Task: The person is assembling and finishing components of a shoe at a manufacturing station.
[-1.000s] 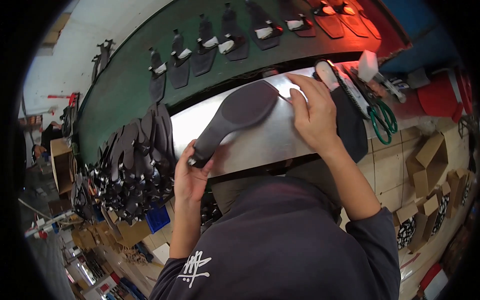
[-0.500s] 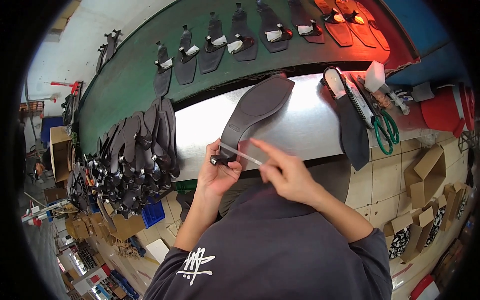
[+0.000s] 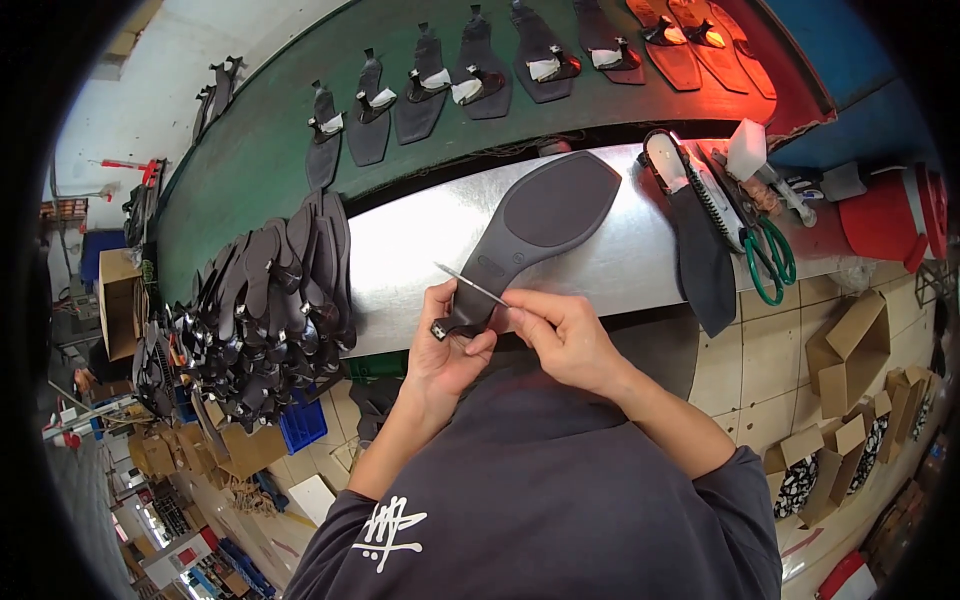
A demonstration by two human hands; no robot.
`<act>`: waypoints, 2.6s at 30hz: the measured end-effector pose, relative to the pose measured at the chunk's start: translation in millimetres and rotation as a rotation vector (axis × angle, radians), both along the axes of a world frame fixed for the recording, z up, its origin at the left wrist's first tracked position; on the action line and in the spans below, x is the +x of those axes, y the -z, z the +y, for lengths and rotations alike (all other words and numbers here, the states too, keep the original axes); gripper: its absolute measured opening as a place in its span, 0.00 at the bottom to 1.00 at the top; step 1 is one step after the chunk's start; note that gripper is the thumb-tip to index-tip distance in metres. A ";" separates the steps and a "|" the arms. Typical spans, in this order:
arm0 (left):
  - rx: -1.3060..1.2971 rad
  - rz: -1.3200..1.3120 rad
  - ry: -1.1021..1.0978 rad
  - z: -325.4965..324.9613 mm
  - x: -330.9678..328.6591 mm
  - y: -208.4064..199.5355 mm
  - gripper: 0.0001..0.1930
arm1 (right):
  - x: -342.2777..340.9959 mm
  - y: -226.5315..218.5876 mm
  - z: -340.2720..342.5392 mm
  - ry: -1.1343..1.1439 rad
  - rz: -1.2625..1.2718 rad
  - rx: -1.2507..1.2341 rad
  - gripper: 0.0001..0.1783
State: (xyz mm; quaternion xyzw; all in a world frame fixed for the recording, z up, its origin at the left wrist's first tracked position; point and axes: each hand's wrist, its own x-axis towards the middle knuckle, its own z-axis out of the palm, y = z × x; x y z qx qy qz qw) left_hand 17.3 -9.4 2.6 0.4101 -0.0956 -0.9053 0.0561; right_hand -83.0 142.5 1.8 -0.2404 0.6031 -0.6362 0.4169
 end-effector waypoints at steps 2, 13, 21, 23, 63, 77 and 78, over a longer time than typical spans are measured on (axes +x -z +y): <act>-0.044 -0.017 -0.005 2.3 -2.2 -0.5 0.09 | -5.2 -0.5 -0.9 -0.004 -0.001 -0.028 0.16; -0.821 -0.146 -0.173 5.0 -18.6 -4.8 0.35 | 10.0 -9.5 -3.0 -0.180 -0.543 0.104 0.35; -0.873 0.000 -0.105 -0.4 -13.2 -0.2 0.38 | -5.2 -19.2 -4.0 -0.136 -0.767 -0.016 0.21; -0.790 0.009 -0.157 1.6 -13.7 -3.8 0.37 | -7.0 -18.9 -0.2 -0.127 -0.598 -0.012 0.15; -0.197 0.157 -0.118 -21.3 -28.0 4.0 0.23 | 28.3 -25.6 -9.6 -0.115 0.835 0.054 0.04; -1.228 -0.252 -0.532 -149.3 114.6 -168.5 0.13 | -5.1 -27.0 -19.7 0.025 0.620 0.046 0.09; -1.304 -0.354 -0.648 -160.3 132.3 -186.1 0.15 | -6.6 -27.5 -23.1 0.038 0.629 0.027 0.09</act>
